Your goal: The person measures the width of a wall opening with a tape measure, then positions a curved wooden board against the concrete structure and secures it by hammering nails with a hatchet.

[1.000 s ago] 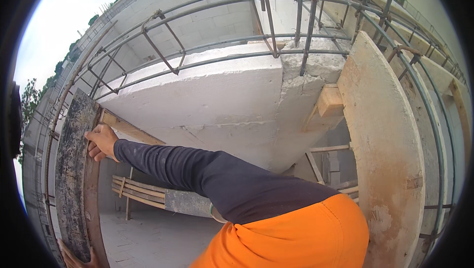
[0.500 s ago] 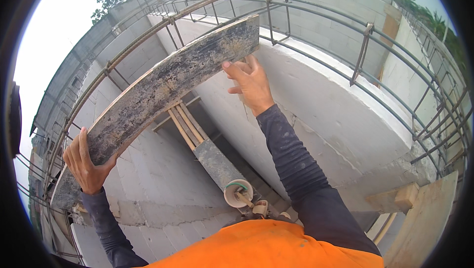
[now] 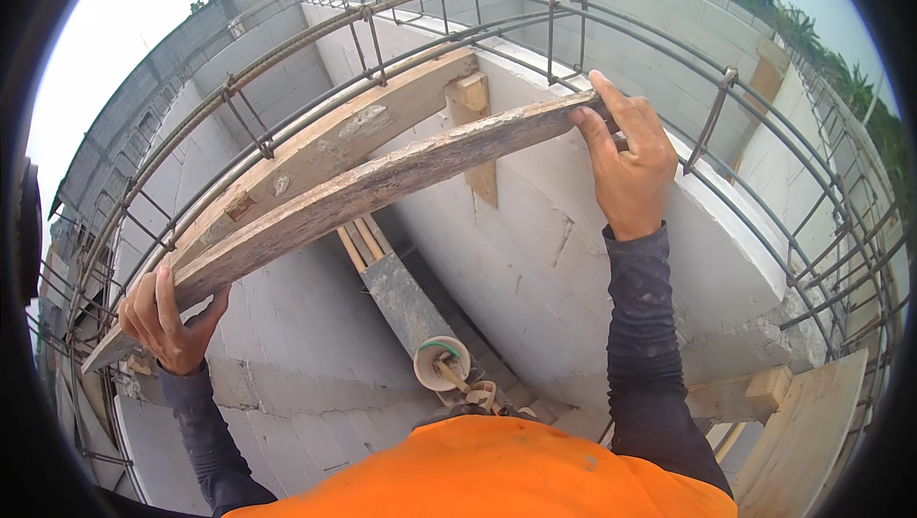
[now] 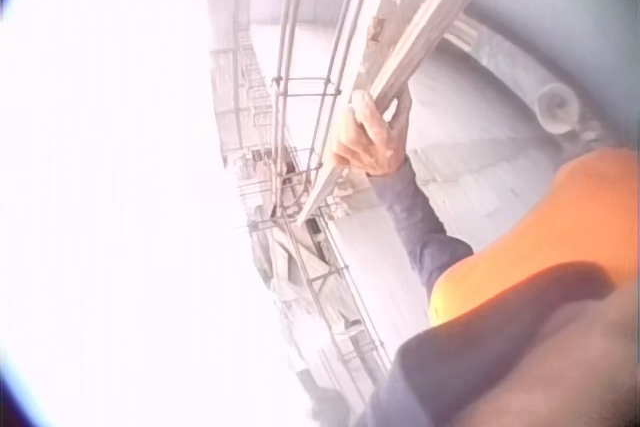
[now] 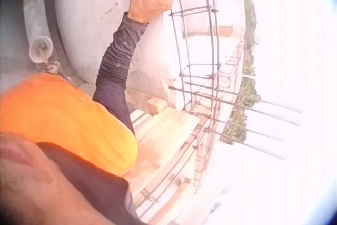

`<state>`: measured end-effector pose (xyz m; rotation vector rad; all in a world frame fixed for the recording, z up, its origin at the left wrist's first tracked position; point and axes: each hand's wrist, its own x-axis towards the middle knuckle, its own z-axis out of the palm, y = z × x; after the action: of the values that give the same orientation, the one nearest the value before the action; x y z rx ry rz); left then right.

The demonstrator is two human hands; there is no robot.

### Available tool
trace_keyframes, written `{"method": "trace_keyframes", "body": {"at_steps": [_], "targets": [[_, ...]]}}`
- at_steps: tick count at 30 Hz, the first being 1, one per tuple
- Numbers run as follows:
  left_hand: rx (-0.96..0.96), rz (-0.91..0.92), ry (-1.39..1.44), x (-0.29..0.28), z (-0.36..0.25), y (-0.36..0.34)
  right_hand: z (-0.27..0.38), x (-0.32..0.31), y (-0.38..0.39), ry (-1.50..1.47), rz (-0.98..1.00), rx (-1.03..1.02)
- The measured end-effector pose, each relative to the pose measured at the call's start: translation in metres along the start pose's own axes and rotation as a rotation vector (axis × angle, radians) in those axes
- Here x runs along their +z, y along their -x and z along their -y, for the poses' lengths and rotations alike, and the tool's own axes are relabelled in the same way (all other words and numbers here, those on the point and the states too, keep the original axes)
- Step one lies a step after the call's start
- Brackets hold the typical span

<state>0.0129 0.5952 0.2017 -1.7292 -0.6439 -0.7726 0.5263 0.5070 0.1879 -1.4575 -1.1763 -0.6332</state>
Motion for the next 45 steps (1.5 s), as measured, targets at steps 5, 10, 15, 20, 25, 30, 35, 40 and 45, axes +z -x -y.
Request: {"method": "trace_keyframes", "body": {"at_steps": [5, 10, 15, 20, 25, 30, 35, 40, 45], "targets": [[0.005, -0.033, -0.032, -0.006, 0.000, 0.002, -0.007, -0.003, 0.008, 0.006, -0.108, -0.095], [0.031, -0.066, -0.080, -0.005, -0.006, 0.007, -0.011, -0.028, 0.010, 0.181, -0.008, -0.168], [0.048, -0.052, -0.064, -0.013, -0.006, 0.023, 0.051, -0.027, -0.001, 0.224, 0.308, -0.471], [0.031, -0.165, -0.217, -0.022, -0.012, 0.035, 0.050, -0.014, 0.005, -0.131, 0.535, -0.441], [-0.686, -0.455, -0.201, -0.022, -0.045, 0.032, 0.020, -0.044, 0.032, 0.046, 0.387, -0.495], [-1.405, -1.022, 1.124, -0.052, -0.088, 0.058, 0.009, -0.034, 0.061, 0.367, 0.000, -0.672], [-1.559, -0.947, 1.798, -0.074, -0.082, 0.048, -0.003, -0.036, 0.074, 0.230, 0.165, -0.612], [-1.636, -0.960, 1.926, -0.055, -0.090, 0.062, 0.016, 0.000, 0.095, 0.298, 0.036, -0.332], [-1.633, -1.224, 2.050, -0.031, -0.098, 0.081, 0.006, 0.013, 0.111, 0.337, 0.159, -0.225]]}}
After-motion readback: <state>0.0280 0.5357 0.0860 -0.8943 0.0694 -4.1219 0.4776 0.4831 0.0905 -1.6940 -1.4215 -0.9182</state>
